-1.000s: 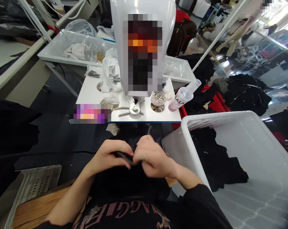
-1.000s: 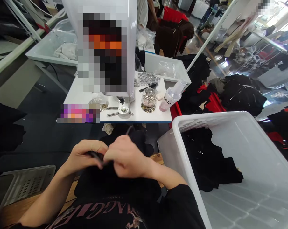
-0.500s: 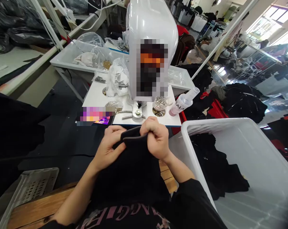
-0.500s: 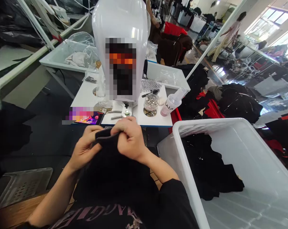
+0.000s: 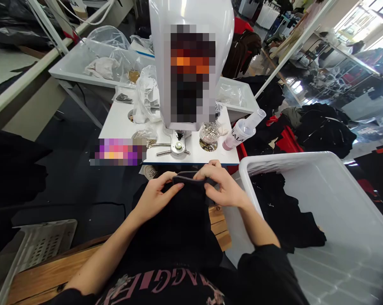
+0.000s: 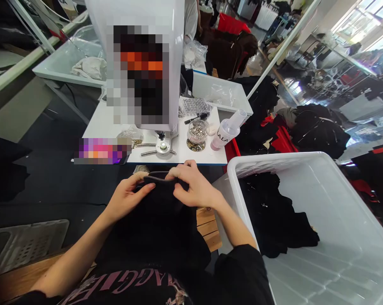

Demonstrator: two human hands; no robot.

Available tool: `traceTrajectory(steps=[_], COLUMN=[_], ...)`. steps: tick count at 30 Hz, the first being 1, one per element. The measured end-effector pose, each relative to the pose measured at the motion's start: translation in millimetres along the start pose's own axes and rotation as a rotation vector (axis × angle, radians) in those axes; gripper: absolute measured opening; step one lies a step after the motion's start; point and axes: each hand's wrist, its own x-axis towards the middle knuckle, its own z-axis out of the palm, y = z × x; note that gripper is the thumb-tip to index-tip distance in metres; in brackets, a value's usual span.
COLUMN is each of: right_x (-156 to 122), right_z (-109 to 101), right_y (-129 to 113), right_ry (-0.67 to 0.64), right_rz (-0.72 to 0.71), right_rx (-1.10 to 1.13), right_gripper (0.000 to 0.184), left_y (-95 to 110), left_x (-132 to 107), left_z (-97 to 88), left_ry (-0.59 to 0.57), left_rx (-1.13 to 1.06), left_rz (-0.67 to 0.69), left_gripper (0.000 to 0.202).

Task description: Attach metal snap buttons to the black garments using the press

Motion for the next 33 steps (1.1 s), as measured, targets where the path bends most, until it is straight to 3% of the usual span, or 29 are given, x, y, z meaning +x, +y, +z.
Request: traceTrajectory(steps=[2,4,10,13,16,19,22,26,30,33], right_x=[-1.9,-2.4,-5.4,-8.9,-13.3,-20.2,-29.0,-34.5,-29.2,-26.1], right_z=[-20.8,-37.7,-53.5,-51.0,-46.4,-40.3,-35.0,-34.0,-41.1,-44.9], right_y=[-7.5,-16.8,-31.9,-32.5,-34.1,-36.1,-35.6,-32.2,-34.7,-36.4], right_ry=[-0.229,-0.344,-0.426,-0.586,-0.758,-0.798,-0.677,-0.488,-0.598,-0.627], right_rz=[-0.078,-0.140,-0.106,-0.085,-0.005,0.066,0.069,0.028,-0.009,0.071], right_rx=[-0.031,-0.092,-0.199,-0.169,-0.089,0.002,0.023,-0.172,-0.396,-0.418], right_gripper=[0.023,0.020,0.007,0.006,0.006,0.009,0.010,0.005,0.009,0.012], left_y=[1.2,2.6,4.7,2.0,-1.6,-3.8,-4.6,-4.5,-5.2,-7.7], left_x=[-1.9,-3.6,0.1,6.6,12.8,17.7,22.1,27.8,30.8,28.5], left_z=[-2.0,-0.8,11.0,12.1,12.5,15.7,19.8,21.8,23.6,28.4], left_ry=[-0.022,-0.026,-0.083,-0.294,-0.627,-0.830,-0.812,-0.737,-0.752,-0.621], left_rx=[0.049,0.095,0.130,0.031,0.048,0.119,0.147,0.105,0.034,0.025], left_rz=[0.059,0.117,0.271,0.299,0.285,0.262,0.322,0.413,0.380,0.408], left_gripper=[0.019,0.019,0.014,0.011,0.010,0.014,0.010,0.011,0.013,0.011])
